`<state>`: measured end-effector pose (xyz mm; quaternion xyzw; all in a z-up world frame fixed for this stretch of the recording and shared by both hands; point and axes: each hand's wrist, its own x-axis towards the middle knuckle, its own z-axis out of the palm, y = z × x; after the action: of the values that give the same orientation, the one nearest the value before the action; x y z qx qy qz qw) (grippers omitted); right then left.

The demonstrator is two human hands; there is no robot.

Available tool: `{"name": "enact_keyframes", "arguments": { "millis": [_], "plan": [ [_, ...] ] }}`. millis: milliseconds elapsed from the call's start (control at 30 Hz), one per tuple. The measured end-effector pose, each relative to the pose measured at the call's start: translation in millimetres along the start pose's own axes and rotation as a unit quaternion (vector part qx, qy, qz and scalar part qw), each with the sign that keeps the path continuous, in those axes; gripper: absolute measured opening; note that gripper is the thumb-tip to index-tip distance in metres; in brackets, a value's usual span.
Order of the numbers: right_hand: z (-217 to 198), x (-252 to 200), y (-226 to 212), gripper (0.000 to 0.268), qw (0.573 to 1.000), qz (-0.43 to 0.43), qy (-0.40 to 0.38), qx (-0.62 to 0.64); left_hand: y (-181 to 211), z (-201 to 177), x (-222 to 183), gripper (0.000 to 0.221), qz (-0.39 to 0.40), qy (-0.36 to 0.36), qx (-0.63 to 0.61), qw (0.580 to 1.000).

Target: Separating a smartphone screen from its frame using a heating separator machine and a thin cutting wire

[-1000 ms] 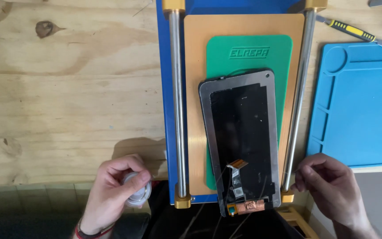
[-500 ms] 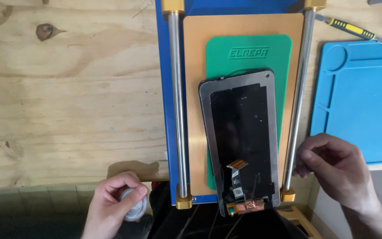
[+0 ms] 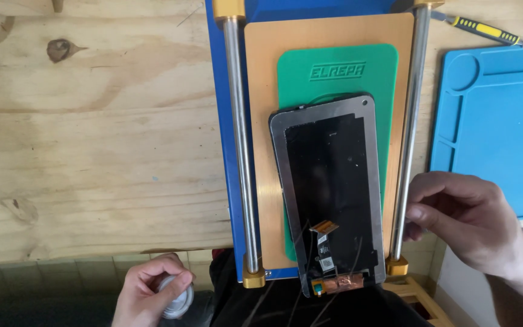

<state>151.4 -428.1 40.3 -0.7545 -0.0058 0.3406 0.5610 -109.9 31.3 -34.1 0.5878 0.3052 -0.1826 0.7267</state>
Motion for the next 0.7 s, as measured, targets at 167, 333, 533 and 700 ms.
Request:
{"name": "enact_keyframes", "arguments": {
  "millis": [167,333,533,700],
  "plan": [
    [4,6,-15,0.011,0.997,-0.058,-0.049,0.029,-18,-10,-2,0.013,-0.057,0.033,-0.009,0.998],
    [6,12,-28,0.014,0.990,-0.090,-0.104,0.032,-22,-16,-4,0.014,-0.076,0.058,0.012,0.995],
    [7,13,-24,0.016,0.983,-0.118,-0.121,0.068,-13,-22,-4,0.017,-0.083,0.032,0.042,0.995],
    [10,12,-9,0.014,0.974,-0.114,-0.131,0.143,1,-31,-7,0.017,-0.035,-0.011,0.056,0.998]
  ]
}}
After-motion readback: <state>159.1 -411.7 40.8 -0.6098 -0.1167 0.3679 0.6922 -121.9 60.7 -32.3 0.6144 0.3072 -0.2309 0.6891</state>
